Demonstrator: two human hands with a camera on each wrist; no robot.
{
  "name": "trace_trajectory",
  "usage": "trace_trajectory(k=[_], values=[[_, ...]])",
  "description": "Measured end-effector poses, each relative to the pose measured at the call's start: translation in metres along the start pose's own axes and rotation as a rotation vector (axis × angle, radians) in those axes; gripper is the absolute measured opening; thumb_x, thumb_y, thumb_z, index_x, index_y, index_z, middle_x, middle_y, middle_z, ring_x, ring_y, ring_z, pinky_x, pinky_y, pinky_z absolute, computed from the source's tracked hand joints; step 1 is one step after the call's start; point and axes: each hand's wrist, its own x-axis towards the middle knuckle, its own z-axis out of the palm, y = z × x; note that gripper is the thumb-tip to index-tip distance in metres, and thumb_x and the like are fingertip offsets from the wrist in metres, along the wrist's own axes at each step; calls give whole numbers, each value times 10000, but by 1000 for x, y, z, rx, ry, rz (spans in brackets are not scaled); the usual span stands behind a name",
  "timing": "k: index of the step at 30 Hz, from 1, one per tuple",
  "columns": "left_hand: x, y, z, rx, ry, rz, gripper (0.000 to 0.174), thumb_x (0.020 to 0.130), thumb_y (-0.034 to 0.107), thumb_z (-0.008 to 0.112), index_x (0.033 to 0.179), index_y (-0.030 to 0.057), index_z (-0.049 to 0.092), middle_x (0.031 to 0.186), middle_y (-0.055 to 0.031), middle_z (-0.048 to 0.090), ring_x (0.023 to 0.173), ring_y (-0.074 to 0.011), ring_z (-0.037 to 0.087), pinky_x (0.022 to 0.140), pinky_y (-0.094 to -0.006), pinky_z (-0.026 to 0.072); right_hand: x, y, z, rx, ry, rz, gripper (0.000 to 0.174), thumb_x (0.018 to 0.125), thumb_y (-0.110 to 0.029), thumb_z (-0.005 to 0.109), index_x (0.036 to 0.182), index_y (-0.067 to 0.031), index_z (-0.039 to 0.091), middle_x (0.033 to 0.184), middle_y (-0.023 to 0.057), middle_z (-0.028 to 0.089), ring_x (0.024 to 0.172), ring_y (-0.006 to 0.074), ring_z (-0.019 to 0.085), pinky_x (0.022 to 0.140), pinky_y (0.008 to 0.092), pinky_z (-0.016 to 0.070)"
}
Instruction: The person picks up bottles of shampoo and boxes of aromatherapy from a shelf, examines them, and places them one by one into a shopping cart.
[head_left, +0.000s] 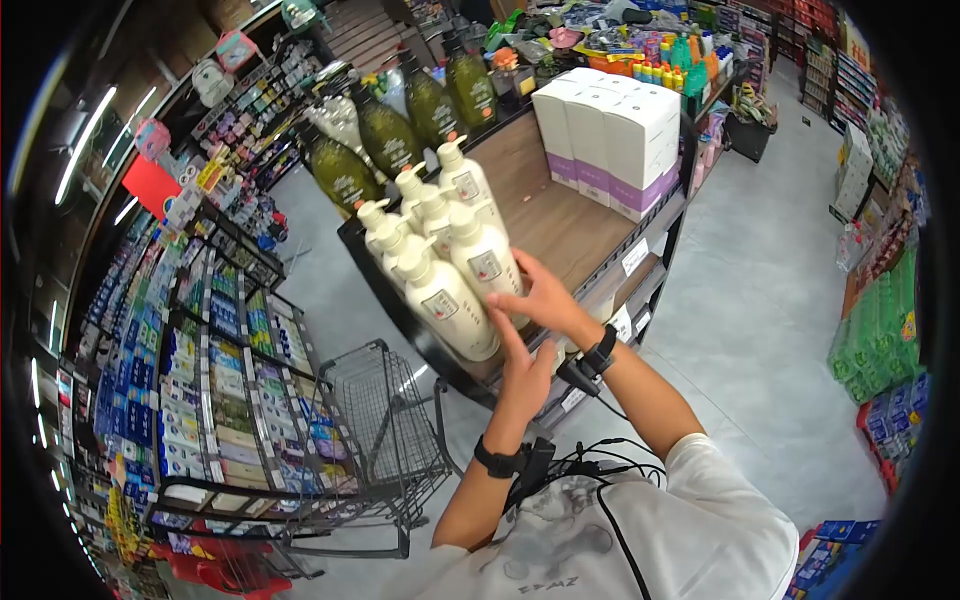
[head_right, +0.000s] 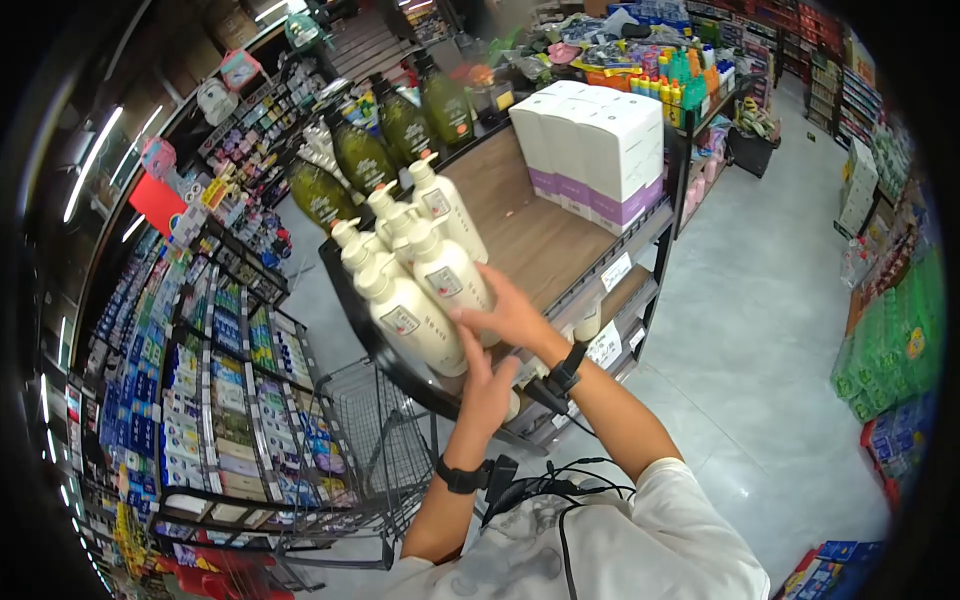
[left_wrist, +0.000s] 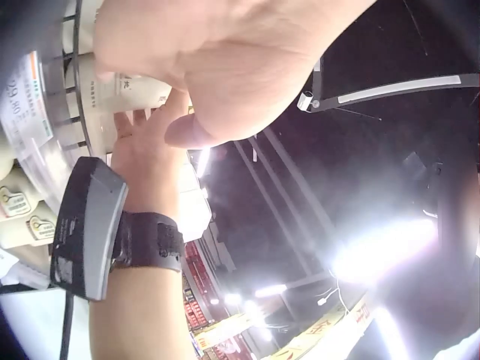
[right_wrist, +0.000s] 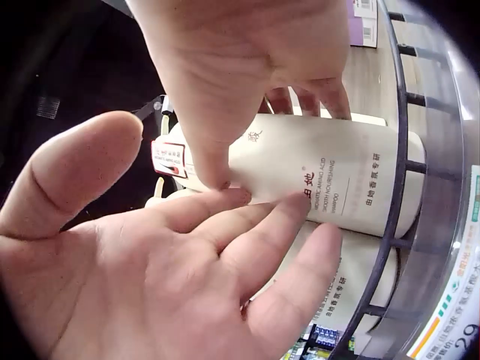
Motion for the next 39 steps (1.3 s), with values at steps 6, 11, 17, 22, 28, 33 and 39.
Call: trace_trajectory(k=[6, 11, 17, 22, 28, 33, 39], values=[[-13, 41, 4, 276, 55, 98, 848, 957, 97, 560, 1591, -49, 16, 1644, -276, 150, 1525, -396, 200, 1222, -434, 208, -18, -14, -6, -173, 206, -75, 785, 794, -298, 852, 1399, 24, 469, 1314, 153, 565, 1213, 248, 572, 1046, 377, 465], [-20, 87, -5, 386, 15, 338, 804, 970, 156, 582, 1576, -83, 111, 1633, -297, 169, 1525, -420, 191, 1227, -442, 193, -53, -104, -22, -140, 404, -21, 674, 790, -304, 841, 1282, 38, 532, 1180, 115, 648, 1077, 193, 628, 942, 345, 502], [-44, 118, -36, -13, 6, 471, 773, 976, 240, 618, 1556, -71, 212, 1590, -272, 277, 1469, -404, 319, 1182, -428, 287, -114, -134, -8, -19, 122, -77, 889, 777, -489, 840, 1373, 64, 480, 1291, 180, 625, 1146, 273, 636, 968, 412, 511], [-108, 66, -90, -76, 213, 261, 780, 1026, 546, 435, 1484, -78, 331, 1463, -238, 415, 1317, -322, 469, 1098, -387, 373, -138, -112, 76, -82, -346, -219, 963, 878, -351, 769, 1504, 83, 179, 1461, 227, 364, 1365, 321, 400, 1150, 430, 307], [-186, 22, -154, -227, 775, -209, 683, 1099, 515, 205, 1452, -31, 415, 1306, -141, 577, 1163, -201, 580, 1008, -338, 455, -118, -80, 204, 212, -663, 85, 787, 937, -273, 725, 1485, 51, 262, 1346, 184, 510, 1245, 240, 522, 1065, 375, 410], [-234, -19, -208, -171, 1004, -289, 674, 1103, 520, 181, 1365, -2, 516, 1276, -114, 624, 1120, -180, 618, 964, -330, 495, -97, -50, 289, 257, -905, 240, 722, 869, -335, 808, 1379, 28, 448, 1193, 140, 652, 1120, 212, 635, 969, 356, 492], [-261, -37, -282, -326, 1058, -324, 698, 1088, 550, 242, 1472, -8, 410, 1367, -129, 558, 1260, -220, 539, 1080, -359, 415, -68, -25, 381, 181, -1026, 259, 803, 771, -373, 873, 1348, 38, 494, 1169, 165, 672, 1078, 246, 661, 947, 362, 506]])
